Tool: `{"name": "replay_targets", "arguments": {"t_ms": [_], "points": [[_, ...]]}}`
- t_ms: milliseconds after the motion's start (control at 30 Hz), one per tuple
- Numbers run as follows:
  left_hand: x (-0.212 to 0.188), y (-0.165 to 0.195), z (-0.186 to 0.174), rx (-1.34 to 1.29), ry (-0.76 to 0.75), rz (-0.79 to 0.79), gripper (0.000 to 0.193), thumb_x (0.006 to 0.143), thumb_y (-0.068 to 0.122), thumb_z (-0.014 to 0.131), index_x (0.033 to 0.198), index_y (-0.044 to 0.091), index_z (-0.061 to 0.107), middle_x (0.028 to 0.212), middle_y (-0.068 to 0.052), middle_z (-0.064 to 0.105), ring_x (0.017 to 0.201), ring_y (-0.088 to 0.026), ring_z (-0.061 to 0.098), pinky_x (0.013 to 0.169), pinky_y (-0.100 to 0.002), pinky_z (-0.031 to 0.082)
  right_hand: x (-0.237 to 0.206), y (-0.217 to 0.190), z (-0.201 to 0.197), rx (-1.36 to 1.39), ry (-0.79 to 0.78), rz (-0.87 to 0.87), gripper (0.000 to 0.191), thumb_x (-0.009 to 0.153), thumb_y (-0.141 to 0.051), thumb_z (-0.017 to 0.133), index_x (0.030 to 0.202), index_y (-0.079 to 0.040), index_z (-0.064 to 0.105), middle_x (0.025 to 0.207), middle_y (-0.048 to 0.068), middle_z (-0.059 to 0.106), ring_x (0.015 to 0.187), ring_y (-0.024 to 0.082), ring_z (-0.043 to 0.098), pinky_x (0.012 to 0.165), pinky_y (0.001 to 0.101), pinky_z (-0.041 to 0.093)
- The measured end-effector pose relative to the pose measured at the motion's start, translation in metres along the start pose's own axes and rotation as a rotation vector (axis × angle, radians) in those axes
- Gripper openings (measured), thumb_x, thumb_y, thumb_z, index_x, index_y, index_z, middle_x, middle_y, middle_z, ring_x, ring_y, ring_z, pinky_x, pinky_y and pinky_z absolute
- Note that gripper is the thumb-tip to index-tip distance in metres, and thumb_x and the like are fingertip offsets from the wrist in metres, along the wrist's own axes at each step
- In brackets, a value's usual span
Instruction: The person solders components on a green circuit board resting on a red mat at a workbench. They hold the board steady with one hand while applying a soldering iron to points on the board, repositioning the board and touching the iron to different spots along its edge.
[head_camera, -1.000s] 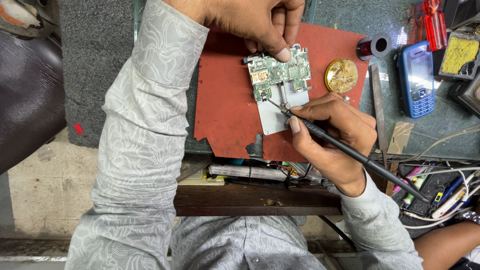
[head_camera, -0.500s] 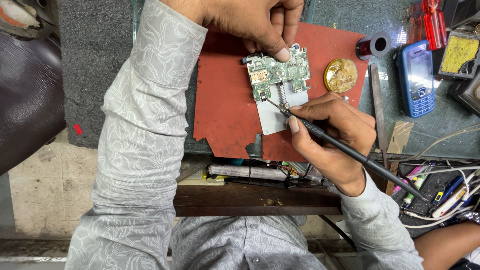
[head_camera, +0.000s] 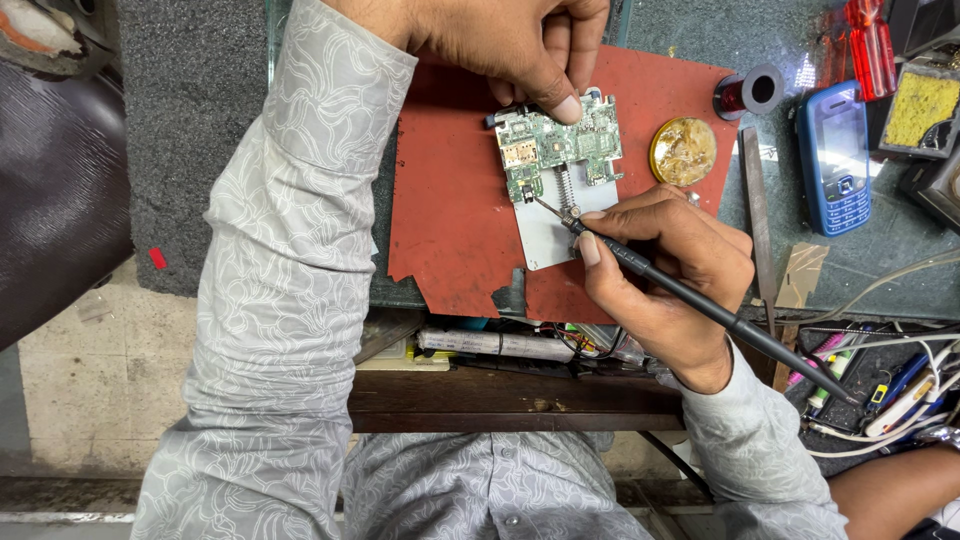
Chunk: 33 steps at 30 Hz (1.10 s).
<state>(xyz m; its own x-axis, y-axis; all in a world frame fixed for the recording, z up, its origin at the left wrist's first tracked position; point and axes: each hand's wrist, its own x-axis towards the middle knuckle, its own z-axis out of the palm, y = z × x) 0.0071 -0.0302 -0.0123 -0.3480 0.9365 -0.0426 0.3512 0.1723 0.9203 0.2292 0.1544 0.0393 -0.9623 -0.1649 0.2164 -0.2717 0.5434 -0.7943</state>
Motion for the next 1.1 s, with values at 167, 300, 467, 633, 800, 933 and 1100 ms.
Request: {"name": "replay_targets", "arguments": {"t_ms": [167,300,467,633,800,933,1100], "points": [[-0.0002,0.0001,0.0005,-0.010,0.005,-0.006,0.022,0.092,0.024,0.080,0.100,0.007,0.069,0.079,-0.003,0.070,0.061,-0.009,0.067,0.051,-0.024,0.057,0.0000,0.0004,-0.0003,0.011,-0.001,0.004,0.015,0.091,0.005,0.077,0.103,0.005,0.068,0.100,0.015,0.074,0.077,0.014,0.070,0.066,0.0221,0.053],[0.0014,-0.0003,0.0003,-0.014,-0.002,0.006,0.022,0.092,0.025,0.081,0.099,0.007,0.070,0.078,-0.003,0.070,0.060,-0.010,0.066,0.051,-0.024,0.055,-0.0001,0.0001,-0.0006,-0.003,-0.001,0.003,0.015,0.091,0.005,0.077,0.103,0.005,0.068,0.100,0.015,0.073,0.077,0.014,0.070,0.066,0.0222,0.053],[0.0014,-0.0010,0.0003,-0.027,-0.006,0.004,0.021,0.092,0.024,0.081,0.099,0.007,0.070,0.077,-0.003,0.070,0.060,-0.009,0.066,0.051,-0.024,0.055,0.0002,0.0002,-0.0004,-0.005,-0.001,0.004,0.015,0.091,0.005,0.077,0.103,0.005,0.068,0.100,0.015,0.074,0.077,0.014,0.070,0.066,0.0224,0.053],[0.0003,-0.0008,0.0004,-0.007,0.001,-0.005,0.021,0.091,0.024,0.080,0.099,0.008,0.070,0.078,-0.002,0.070,0.061,-0.009,0.067,0.051,-0.023,0.056,0.0002,-0.0001,0.0006,0.003,0.002,-0.004,0.015,0.091,0.005,0.077,0.103,0.005,0.068,0.100,0.015,0.074,0.077,0.015,0.070,0.067,0.0226,0.053],[0.0001,-0.0002,0.0000,-0.005,-0.001,-0.012,0.022,0.092,0.025,0.080,0.100,0.007,0.069,0.078,-0.003,0.070,0.061,-0.010,0.067,0.051,-0.024,0.056,0.0005,-0.0006,-0.0004,-0.005,-0.002,0.004,0.015,0.091,0.005,0.077,0.102,0.005,0.068,0.099,0.015,0.074,0.077,0.014,0.070,0.067,0.0225,0.053],[0.0005,0.0005,0.0004,0.018,0.006,-0.008,0.021,0.093,0.025,0.079,0.100,0.008,0.070,0.079,-0.003,0.071,0.061,-0.010,0.067,0.051,-0.023,0.057,0.0006,-0.0009,-0.0006,-0.002,-0.004,0.007,0.014,0.092,0.004,0.077,0.103,0.005,0.068,0.100,0.015,0.074,0.077,0.014,0.071,0.068,0.0225,0.054],[-0.0007,0.0010,0.0006,0.018,0.004,-0.005,0.022,0.093,0.026,0.080,0.100,0.007,0.070,0.079,-0.003,0.071,0.061,-0.010,0.067,0.051,-0.024,0.056,0.0002,-0.0010,0.0000,-0.005,-0.003,0.010,0.014,0.091,0.005,0.077,0.103,0.005,0.069,0.099,0.015,0.074,0.076,0.014,0.070,0.067,0.0225,0.053]]}}
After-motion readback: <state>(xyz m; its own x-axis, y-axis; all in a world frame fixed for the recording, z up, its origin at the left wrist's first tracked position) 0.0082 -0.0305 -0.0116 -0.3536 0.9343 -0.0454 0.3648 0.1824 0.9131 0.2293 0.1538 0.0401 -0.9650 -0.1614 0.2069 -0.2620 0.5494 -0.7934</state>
